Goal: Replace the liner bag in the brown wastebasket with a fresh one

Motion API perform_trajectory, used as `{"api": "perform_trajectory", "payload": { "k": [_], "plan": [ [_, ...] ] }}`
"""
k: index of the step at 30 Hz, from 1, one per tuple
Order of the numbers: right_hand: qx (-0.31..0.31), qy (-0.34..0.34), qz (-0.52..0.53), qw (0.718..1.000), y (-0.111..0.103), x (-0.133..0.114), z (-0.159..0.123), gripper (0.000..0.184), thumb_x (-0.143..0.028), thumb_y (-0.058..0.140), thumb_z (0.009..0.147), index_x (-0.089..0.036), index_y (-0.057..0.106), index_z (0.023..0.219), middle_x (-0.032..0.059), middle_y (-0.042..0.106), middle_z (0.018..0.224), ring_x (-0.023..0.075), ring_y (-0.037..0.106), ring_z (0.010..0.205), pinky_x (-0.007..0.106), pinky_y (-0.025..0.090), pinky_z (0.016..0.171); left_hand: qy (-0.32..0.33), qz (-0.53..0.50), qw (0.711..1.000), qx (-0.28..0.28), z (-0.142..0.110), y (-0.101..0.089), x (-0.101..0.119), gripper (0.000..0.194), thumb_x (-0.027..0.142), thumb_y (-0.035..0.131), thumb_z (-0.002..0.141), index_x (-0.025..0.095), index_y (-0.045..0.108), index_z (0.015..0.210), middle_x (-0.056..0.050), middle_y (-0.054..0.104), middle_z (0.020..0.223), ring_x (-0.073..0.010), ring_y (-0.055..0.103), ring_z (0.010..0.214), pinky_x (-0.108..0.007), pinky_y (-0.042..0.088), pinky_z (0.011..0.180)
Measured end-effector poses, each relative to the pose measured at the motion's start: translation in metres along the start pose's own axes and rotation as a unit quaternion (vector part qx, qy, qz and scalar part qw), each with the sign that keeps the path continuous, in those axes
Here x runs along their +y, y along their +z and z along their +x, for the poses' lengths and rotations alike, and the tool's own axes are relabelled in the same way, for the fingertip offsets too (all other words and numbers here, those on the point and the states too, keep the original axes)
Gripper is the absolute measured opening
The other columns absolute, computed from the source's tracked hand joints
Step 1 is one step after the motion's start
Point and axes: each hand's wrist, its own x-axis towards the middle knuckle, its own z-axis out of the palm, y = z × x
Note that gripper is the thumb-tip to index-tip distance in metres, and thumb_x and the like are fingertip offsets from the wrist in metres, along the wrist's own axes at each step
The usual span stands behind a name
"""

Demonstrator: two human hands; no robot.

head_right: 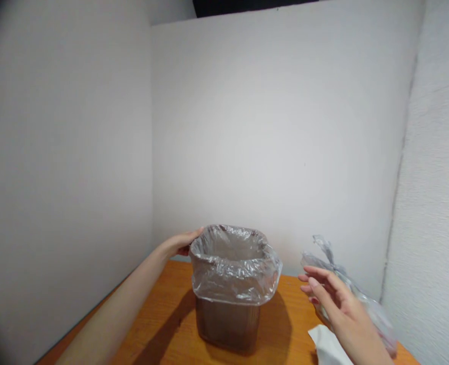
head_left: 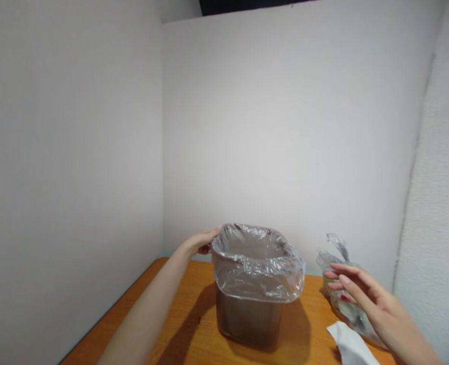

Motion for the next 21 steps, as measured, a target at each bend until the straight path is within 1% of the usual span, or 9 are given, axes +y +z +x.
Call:
{"api": "perform_trajectory", "payload": {
  "k": [3,5,7,10,13,16,19,21],
  "plan": [
    [0.007,0.029,0.009,1.0,0.0,0.023,-0.004,0.066,-0.074,0.064,0.07,-0.024,0.065,0.114,0.013,0.073,0.111,0.0299,0.07,0.099,0.037,0.058,0.079,-0.01,0.011,0.998,0.057,-0.017,-0.019,-0.013,0.053,0.064,0.055,0.086,0.012,0.059,0.076,0.005,0.051,0.054,-0.0097,0.042,0.05,-0.025,0.028,0.055],
    [-0.005,0.062,0.021,0.998,0.004,0.034,-0.006,0.071,-0.078,0.064,0.067,-0.022,0.066,0.111,0.0131,0.073,0.109,0.0297,0.07,0.096,0.038,0.057,0.079,-0.009,0.0,0.996,0.089,-0.038,-0.027,-0.029,0.056,0.07,0.053,0.084,0.015,0.057,0.075,0.005,0.051,0.057,-0.0108,0.043,0.053,-0.025,0.026,0.056],
    [-0.025,0.097,0.046,0.994,0.013,0.039,-0.005,0.07,-0.079,0.064,0.067,-0.021,0.068,0.107,0.0127,0.074,0.104,0.0288,0.069,0.094,0.037,0.056,0.077,-0.021,-0.02,0.996,0.088,-0.063,-0.027,-0.051,0.062,0.077,0.053,0.077,0.016,0.058,0.073,0.002,0.054,0.06,-0.0134,0.047,0.058,-0.026,0.028,0.057],
    [-0.045,0.13,0.114,0.984,0.036,0.036,-0.002,0.066,-0.078,0.066,0.067,-0.019,0.071,0.096,0.0103,0.075,0.092,0.025,0.068,0.085,0.033,0.054,0.073,-0.053,-0.073,0.995,0.041,-0.094,-0.013,-0.08,0.065,0.079,0.059,0.071,0.014,0.064,0.077,-0.004,0.063,0.07,-0.0159,0.053,0.065,-0.026,0.033,0.059],
    [-0.072,0.143,0.185,0.97,0.061,0.025,0.002,0.061,-0.075,0.069,0.067,-0.017,0.073,0.085,0.0084,0.073,0.083,0.0209,0.065,0.076,0.029,0.05,0.065,-0.069,-0.151,0.986,-0.001,-0.105,0.008,-0.095,0.061,0.075,0.06,0.075,0.014,0.066,0.078,-0.004,0.064,0.073,-0.0142,0.055,0.065,-0.024,0.035,0.059],
    [-0.099,0.143,0.264,0.949,0.078,0.019,0.002,0.051,-0.066,0.073,0.071,-0.017,0.076,0.086,0.0072,0.075,0.087,0.0179,0.062,0.077,0.025,0.047,0.065,-0.063,-0.239,0.969,-0.013,-0.103,0.026,-0.098,0.047,0.061,0.063,0.083,0.015,0.066,0.078,-0.001,0.062,0.072,-0.0103,0.054,0.063,-0.021,0.035,0.057],
    [-0.088,0.147,0.354,0.919,0.085,0.028,-0.003,0.037,-0.052,0.08,0.072,-0.02,0.077,0.092,0.0037,0.076,0.095,0.0157,0.06,0.082,0.022,0.047,0.069,-0.072,-0.312,0.947,-0.009,-0.103,0.035,-0.099,0.025,0.04,0.068,0.088,0.016,0.065,0.082,0.0,0.062,0.072,-0.0079,0.054,0.06,-0.019,0.036,0.055],
    [-0.081,0.158,0.392,0.903,0.088,0.041,-0.007,0.031,-0.046,0.083,0.072,-0.021,0.077,0.09,0.0012,0.075,0.091,0.0147,0.06,0.083,0.022,0.047,0.069,-0.09,-0.349,0.933,-0.01,-0.106,0.038,-0.103,0.019,0.031,0.066,0.09,0.015,0.064,0.081,0.0,0.062,0.07,-0.0077,0.054,0.058,-0.019,0.037,0.055]
  ]
}}
